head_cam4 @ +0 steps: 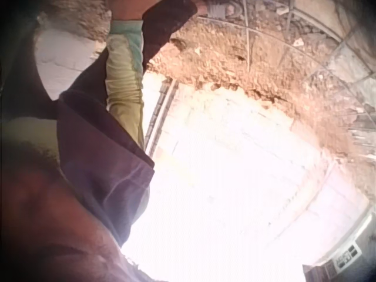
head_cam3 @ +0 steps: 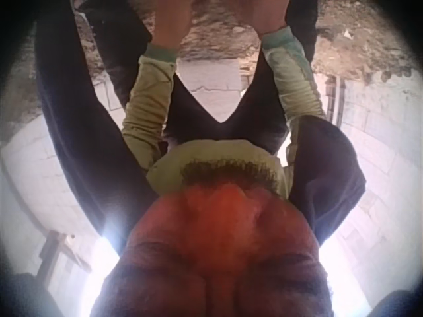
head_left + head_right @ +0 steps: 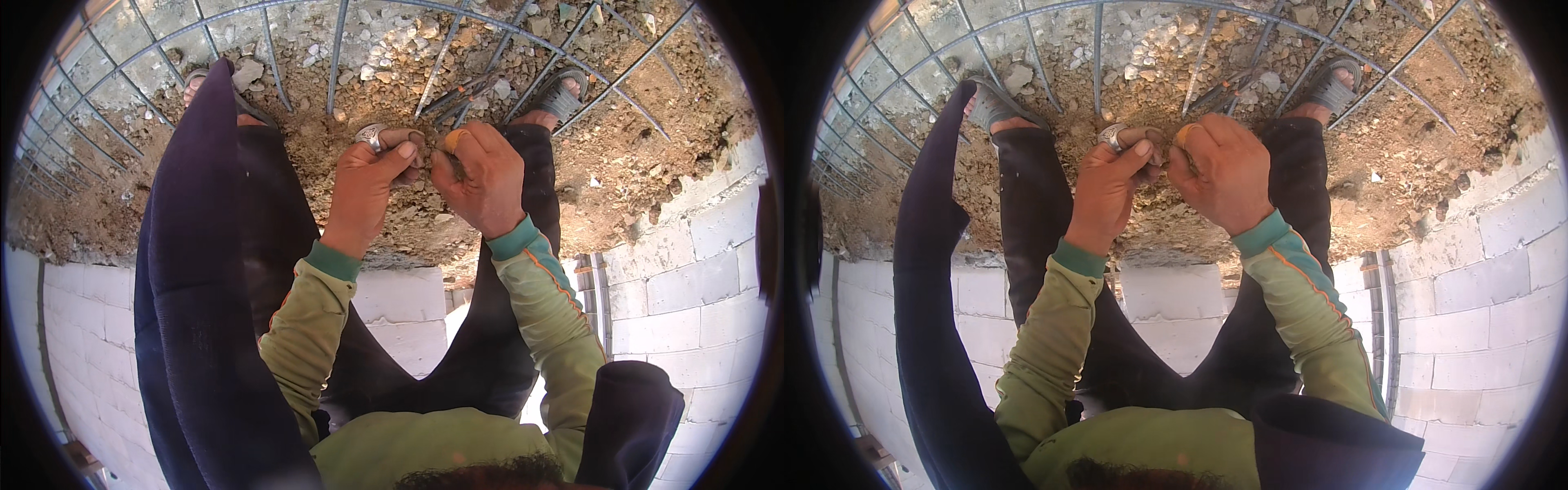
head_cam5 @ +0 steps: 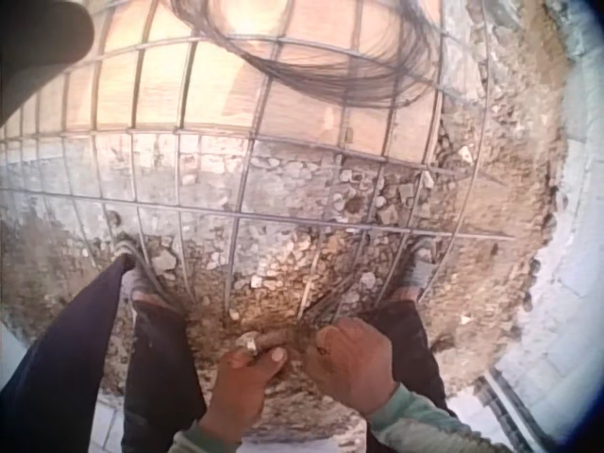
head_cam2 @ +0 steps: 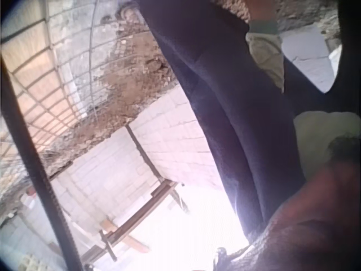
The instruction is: The person uses pliers to twist and cut wire, securing a metal reinforcement mesh to vertical rebar at various points around a construction area.
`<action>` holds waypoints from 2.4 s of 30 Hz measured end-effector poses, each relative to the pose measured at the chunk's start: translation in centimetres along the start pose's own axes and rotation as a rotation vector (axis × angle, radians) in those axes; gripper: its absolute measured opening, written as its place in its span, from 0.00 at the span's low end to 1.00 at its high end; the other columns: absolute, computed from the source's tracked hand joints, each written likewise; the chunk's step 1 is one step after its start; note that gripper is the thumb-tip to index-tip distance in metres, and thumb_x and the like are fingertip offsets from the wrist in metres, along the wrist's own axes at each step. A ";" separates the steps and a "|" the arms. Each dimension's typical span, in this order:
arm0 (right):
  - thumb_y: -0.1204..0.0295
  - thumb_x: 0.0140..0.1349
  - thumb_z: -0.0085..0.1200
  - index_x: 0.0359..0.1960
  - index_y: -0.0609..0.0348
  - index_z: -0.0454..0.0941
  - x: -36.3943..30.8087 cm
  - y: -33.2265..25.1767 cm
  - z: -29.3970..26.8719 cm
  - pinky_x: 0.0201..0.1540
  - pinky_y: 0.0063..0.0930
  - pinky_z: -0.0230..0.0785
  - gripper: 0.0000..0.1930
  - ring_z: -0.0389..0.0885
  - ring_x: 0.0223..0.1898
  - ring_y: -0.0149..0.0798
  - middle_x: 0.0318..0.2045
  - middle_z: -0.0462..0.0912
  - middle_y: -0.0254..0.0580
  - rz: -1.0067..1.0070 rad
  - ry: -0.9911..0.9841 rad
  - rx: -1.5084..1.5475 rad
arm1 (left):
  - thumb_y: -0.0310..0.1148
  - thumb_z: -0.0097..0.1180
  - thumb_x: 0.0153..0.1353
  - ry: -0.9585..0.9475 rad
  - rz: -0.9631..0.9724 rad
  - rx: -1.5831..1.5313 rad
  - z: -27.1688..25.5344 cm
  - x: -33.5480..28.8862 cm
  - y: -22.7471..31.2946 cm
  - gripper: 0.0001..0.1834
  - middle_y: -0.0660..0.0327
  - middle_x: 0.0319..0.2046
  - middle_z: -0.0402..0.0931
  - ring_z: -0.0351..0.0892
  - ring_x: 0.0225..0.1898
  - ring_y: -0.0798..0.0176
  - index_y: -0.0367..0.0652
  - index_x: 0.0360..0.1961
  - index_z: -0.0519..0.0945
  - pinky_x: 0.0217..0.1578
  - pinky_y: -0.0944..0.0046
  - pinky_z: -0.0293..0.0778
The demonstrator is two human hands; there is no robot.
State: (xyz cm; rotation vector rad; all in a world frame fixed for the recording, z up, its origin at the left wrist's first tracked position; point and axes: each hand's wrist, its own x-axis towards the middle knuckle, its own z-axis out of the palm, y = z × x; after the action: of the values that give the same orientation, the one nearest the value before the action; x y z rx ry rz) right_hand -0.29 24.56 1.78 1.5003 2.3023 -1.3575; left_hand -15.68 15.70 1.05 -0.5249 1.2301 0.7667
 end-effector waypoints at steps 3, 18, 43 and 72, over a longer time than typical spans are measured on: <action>0.71 0.52 0.62 0.26 0.53 0.77 1.8 3.0 0.2 0.32 0.41 0.73 0.06 0.80 0.31 0.48 0.27 0.79 0.40 0.147 0.099 -0.132 | 0.34 0.60 0.68 0.059 0.041 0.046 0.3 0.6 -0.6 0.17 0.64 0.38 0.83 0.78 0.36 0.73 0.38 0.54 0.80 0.39 0.69 0.75; 0.69 0.62 0.54 0.33 0.44 0.88 19.1 19.6 3.6 0.37 0.43 0.81 0.08 0.87 0.36 0.50 0.31 0.86 0.46 -0.208 -0.480 -1.031 | 0.31 0.53 0.65 0.312 0.599 0.561 3.0 25.6 -2.3 0.12 0.48 0.36 0.84 0.84 0.36 0.53 0.34 0.41 0.84 0.40 0.54 0.75; 0.68 0.53 0.57 0.19 0.56 0.77 21.8 24.2 2.4 0.31 0.47 0.67 0.08 0.76 0.25 0.52 0.17 0.71 0.51 -0.876 -0.412 -0.581 | 0.23 0.57 0.58 -0.104 0.765 0.624 1.5 29.6 -1.1 0.05 0.57 0.18 0.76 0.72 0.18 0.60 0.34 0.26 0.81 0.21 0.56 0.67; 0.65 0.54 0.57 0.27 0.59 0.80 16.6 15.4 2.4 0.33 0.51 0.74 0.10 0.82 0.31 0.58 0.25 0.81 0.54 0.147 -0.176 -0.411 | 0.33 0.61 0.66 -0.070 0.236 0.026 4.6 27.5 -3.2 0.13 0.61 0.37 0.82 0.75 0.37 0.62 0.33 0.44 0.81 0.40 0.57 0.70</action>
State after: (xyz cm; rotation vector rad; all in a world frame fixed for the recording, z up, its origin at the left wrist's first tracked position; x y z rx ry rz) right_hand 2.07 36.51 -17.45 1.3281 2.1432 -0.8713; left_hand -6.43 23.44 -24.34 -0.3317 1.2482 0.9586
